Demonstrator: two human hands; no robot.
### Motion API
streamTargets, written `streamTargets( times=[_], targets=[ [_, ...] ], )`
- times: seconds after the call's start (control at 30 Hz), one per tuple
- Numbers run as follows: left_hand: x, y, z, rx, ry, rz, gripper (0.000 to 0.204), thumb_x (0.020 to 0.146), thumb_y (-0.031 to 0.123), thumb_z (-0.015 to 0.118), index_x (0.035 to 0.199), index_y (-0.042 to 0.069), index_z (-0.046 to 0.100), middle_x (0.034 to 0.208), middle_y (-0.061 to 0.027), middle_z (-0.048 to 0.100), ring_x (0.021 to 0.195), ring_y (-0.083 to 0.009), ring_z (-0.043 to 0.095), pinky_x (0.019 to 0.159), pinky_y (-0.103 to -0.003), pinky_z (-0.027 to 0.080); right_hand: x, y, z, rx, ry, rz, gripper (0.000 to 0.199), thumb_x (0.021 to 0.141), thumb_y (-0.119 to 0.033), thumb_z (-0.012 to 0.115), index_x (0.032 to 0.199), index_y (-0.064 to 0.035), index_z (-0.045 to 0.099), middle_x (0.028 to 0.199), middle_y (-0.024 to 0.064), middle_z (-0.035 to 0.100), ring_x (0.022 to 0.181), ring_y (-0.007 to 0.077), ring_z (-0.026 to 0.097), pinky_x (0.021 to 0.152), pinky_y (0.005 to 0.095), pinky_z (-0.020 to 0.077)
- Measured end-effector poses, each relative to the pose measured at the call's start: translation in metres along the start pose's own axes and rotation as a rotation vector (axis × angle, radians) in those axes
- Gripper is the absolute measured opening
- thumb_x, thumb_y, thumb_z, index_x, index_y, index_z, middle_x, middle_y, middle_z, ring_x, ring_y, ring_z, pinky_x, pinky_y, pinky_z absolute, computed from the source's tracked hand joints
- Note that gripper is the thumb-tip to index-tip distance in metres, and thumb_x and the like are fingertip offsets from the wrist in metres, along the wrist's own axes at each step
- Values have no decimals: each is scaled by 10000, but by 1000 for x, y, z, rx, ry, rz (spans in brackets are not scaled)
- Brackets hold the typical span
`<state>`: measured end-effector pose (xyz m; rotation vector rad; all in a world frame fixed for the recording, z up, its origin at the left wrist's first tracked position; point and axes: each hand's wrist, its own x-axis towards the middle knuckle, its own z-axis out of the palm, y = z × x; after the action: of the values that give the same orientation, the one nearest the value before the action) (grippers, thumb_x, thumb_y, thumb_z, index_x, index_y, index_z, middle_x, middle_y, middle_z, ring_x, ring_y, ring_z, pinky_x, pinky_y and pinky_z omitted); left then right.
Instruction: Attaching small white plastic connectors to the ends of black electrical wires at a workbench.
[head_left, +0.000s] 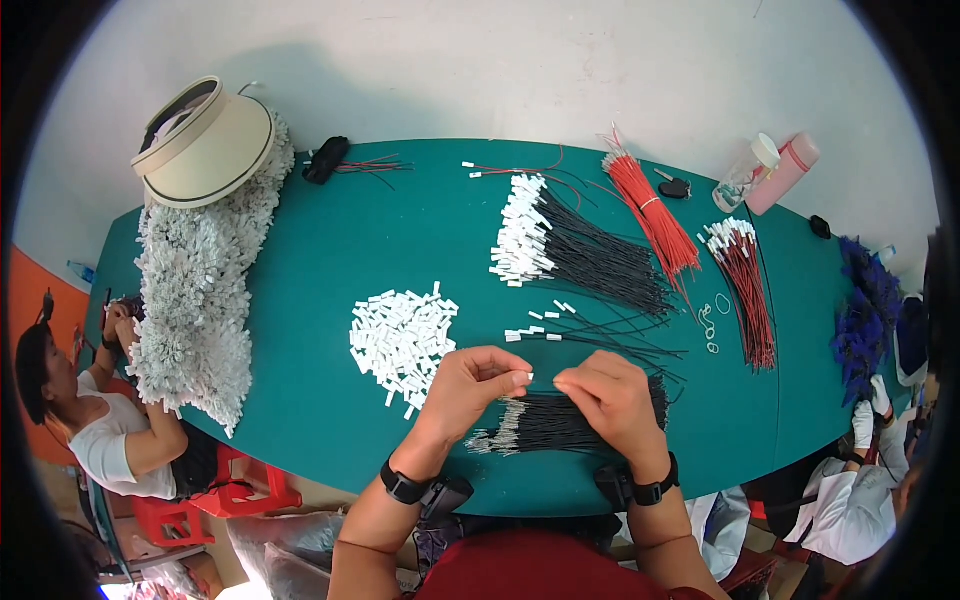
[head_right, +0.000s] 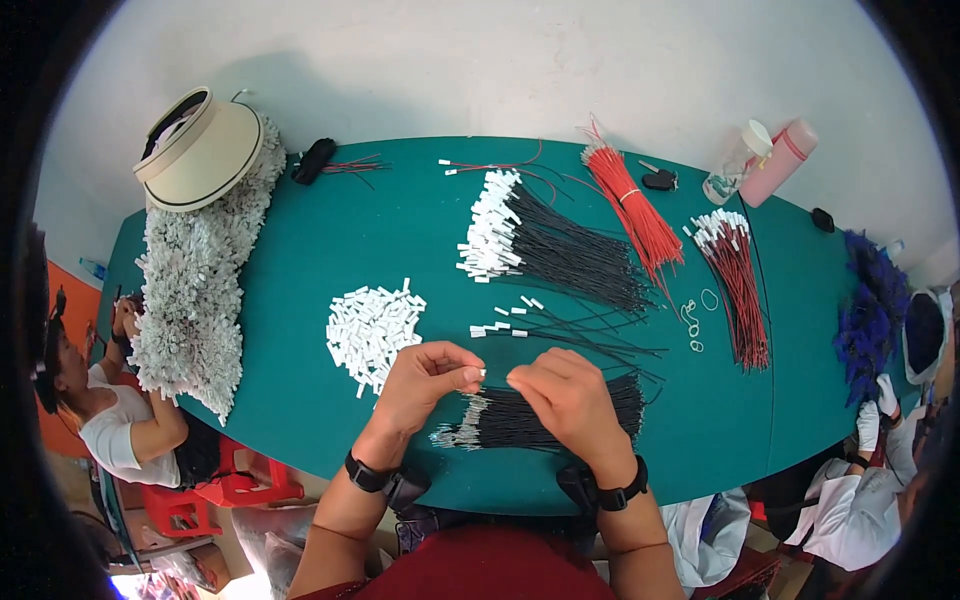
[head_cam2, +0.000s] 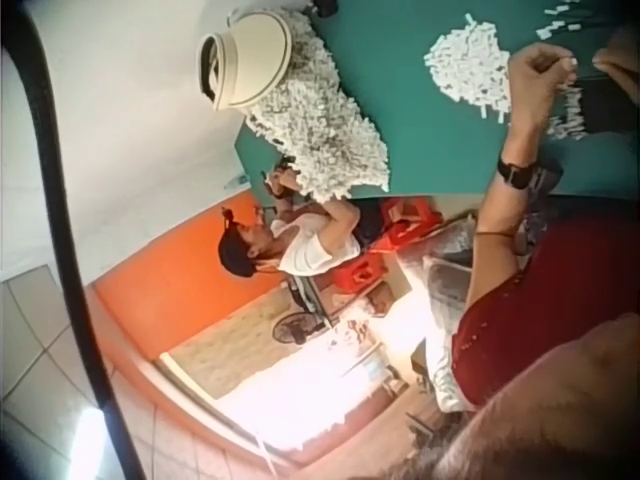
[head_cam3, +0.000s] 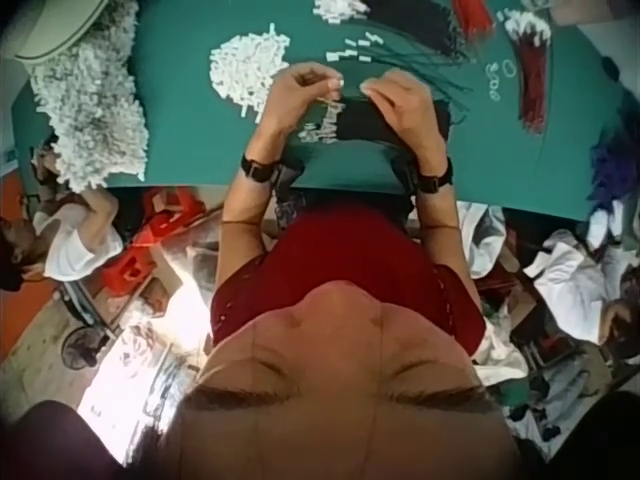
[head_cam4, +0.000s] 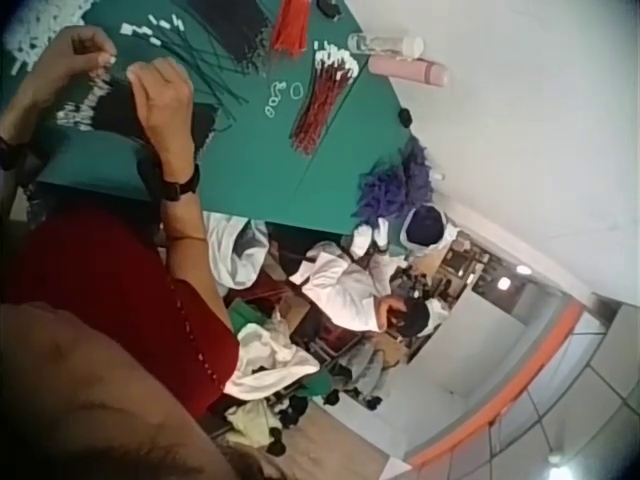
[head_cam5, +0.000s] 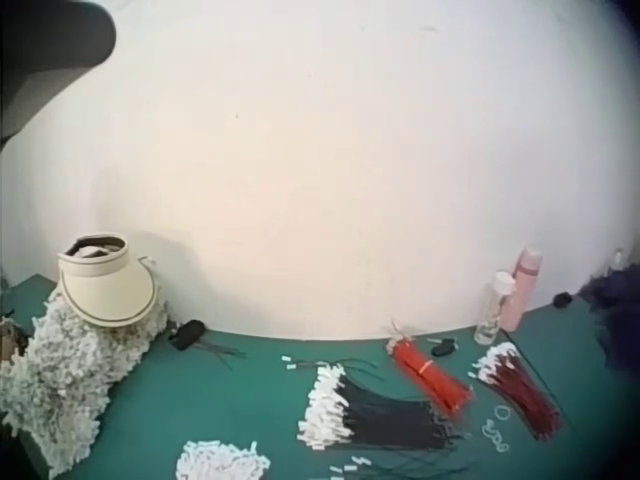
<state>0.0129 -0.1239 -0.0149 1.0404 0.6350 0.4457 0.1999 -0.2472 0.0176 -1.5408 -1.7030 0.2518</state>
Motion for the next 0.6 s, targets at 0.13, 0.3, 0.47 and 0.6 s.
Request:
streamTargets(
  times=[0.13,0.3,0.47,0.6],
  targets=[
    [2,8,5,77,114,127,149,898,1,749,1043,-25,725,964,-85,750,887,-159,717,802,-279,581,9,9,-1,-159,87,12,135,821,-60,763,952,-40,743,829,85,669,773,268,622,703,387,494],
    [2,18,-13,863,402,522,176,829,7,770,1001,25,742,953,-88,725,919,-250,668,804,-353,539,12,12,1,-192,-26,49,158,833,-102,758,967,-27,720,924,107,677,882,309,625,780,418,510],
    [-8,23,-37,1149,402,468,180,778,12,788,951,47,753,946,-96,693,909,-297,617,803,-391,509,-5,6,11,-13,-292,105,148,836,-120,758,938,-23,712,925,111,680,886,318,627,780,413,519],
    [-8,20,-32,1283,370,391,191,734,15,808,912,58,756,932,-85,667,916,-299,585,816,-396,495,-6,7,14,-2,-345,123,126,840,-123,757,910,-27,714,886,106,683,855,313,632,758,408,525]
  ],
)
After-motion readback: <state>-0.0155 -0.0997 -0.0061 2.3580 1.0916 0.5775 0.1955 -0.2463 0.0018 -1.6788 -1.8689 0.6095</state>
